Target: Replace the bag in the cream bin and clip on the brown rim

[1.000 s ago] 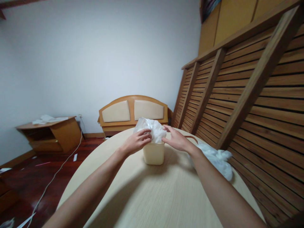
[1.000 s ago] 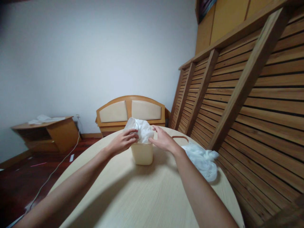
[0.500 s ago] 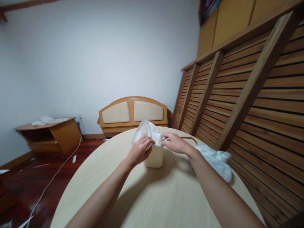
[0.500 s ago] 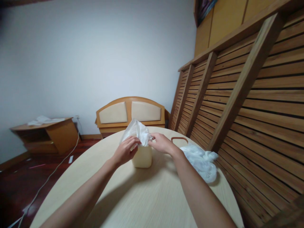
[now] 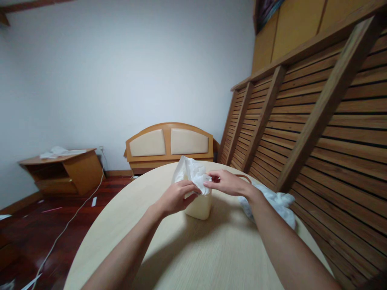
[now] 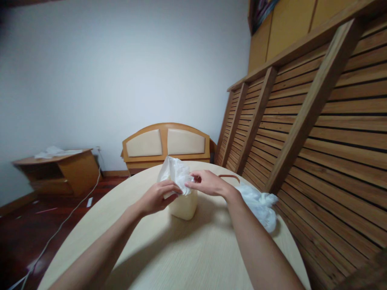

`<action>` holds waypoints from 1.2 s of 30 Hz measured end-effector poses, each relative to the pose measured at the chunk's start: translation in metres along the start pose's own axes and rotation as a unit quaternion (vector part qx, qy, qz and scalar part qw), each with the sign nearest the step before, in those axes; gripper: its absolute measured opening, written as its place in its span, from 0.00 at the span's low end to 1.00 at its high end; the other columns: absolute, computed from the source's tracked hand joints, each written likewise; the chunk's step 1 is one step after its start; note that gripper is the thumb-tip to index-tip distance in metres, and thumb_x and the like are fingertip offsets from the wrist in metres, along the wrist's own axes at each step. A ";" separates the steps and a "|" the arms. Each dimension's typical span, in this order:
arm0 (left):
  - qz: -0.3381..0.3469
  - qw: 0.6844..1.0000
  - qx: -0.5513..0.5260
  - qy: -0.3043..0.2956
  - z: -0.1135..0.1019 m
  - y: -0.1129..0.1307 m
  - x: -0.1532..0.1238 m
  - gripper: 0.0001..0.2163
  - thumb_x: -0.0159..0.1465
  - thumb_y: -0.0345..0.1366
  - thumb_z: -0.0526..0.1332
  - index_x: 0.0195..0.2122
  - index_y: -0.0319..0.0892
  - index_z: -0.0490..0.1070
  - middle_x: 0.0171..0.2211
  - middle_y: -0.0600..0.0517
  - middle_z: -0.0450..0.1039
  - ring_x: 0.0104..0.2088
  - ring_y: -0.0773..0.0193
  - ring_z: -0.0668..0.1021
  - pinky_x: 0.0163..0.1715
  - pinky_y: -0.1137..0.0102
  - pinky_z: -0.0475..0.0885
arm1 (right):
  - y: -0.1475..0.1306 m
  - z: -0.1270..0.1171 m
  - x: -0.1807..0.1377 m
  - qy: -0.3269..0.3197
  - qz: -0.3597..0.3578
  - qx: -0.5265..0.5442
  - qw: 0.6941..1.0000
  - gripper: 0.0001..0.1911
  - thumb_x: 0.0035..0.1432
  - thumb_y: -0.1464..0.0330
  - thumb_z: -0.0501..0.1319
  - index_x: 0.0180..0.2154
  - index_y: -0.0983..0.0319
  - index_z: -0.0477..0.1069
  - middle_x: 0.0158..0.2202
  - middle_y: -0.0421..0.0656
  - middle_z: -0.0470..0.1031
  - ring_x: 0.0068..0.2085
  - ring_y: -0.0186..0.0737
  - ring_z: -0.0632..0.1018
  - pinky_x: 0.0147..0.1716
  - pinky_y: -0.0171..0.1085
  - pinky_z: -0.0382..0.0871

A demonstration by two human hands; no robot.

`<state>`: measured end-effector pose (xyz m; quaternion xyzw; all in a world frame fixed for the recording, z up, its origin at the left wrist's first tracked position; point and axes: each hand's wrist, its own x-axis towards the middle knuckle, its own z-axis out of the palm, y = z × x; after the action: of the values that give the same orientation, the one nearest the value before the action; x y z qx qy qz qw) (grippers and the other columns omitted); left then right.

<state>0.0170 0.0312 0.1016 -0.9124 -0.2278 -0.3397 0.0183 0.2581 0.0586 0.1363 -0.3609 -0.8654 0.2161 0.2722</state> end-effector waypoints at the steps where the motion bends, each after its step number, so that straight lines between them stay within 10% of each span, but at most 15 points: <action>1: 0.001 1.000 0.002 -0.003 0.000 0.002 0.001 0.08 0.68 0.30 0.57 0.42 0.42 0.75 0.40 0.47 0.79 0.38 0.61 0.80 0.38 0.68 0.75 | 0.000 0.001 0.000 -0.004 -0.003 -0.008 1.000 0.08 0.57 0.65 0.61 0.29 0.63 0.72 0.28 0.38 0.72 0.30 0.36 0.70 0.30 0.34 0.61; 11: 0.006 0.998 -0.018 -0.063 -0.014 0.039 0.012 0.07 0.68 0.31 0.59 0.42 0.42 0.77 0.37 0.48 0.80 0.36 0.63 0.80 0.36 0.71 0.72 | -0.001 -0.002 -0.003 -0.076 -0.010 0.005 0.997 0.07 0.51 0.71 0.59 0.29 0.63 0.76 0.25 0.37 0.72 0.29 0.36 0.71 0.26 0.32 0.60; 18: -0.008 0.999 -0.011 -0.038 -0.016 0.033 0.011 0.08 0.69 0.33 0.57 0.42 0.42 0.76 0.38 0.47 0.79 0.39 0.60 0.79 0.40 0.68 0.73 | -0.023 -0.014 -0.011 0.069 0.002 -0.060 0.996 0.21 0.54 0.71 0.59 0.51 0.62 0.76 0.50 0.48 0.77 0.37 0.39 0.76 0.38 0.36 0.69; 27: -0.029 0.992 -0.122 -0.029 -0.029 0.048 0.014 0.14 0.68 0.36 0.59 0.53 0.42 0.68 0.51 0.42 0.74 0.51 0.56 0.76 0.52 0.62 0.71 | -0.024 -0.016 -0.013 -0.056 -0.032 -0.008 0.998 0.13 0.58 0.71 0.58 0.40 0.61 0.80 0.39 0.42 0.82 0.40 0.41 0.79 0.41 0.37 0.69; 36: -0.115 0.978 -0.168 0.046 -0.030 0.033 0.009 0.12 0.67 0.28 0.55 0.51 0.42 0.69 0.43 0.46 0.75 0.41 0.62 0.78 0.38 0.71 0.75 | -0.039 -0.018 -0.014 0.106 -0.015 -0.091 0.990 0.10 0.60 0.64 0.61 0.41 0.61 0.78 0.38 0.44 0.79 0.38 0.41 0.76 0.38 0.37 0.68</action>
<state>0.0192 -0.0006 0.1346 -0.8536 -0.2699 -0.4142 -0.1643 0.2582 0.0261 0.1680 -0.3917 -0.8532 0.0931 0.3316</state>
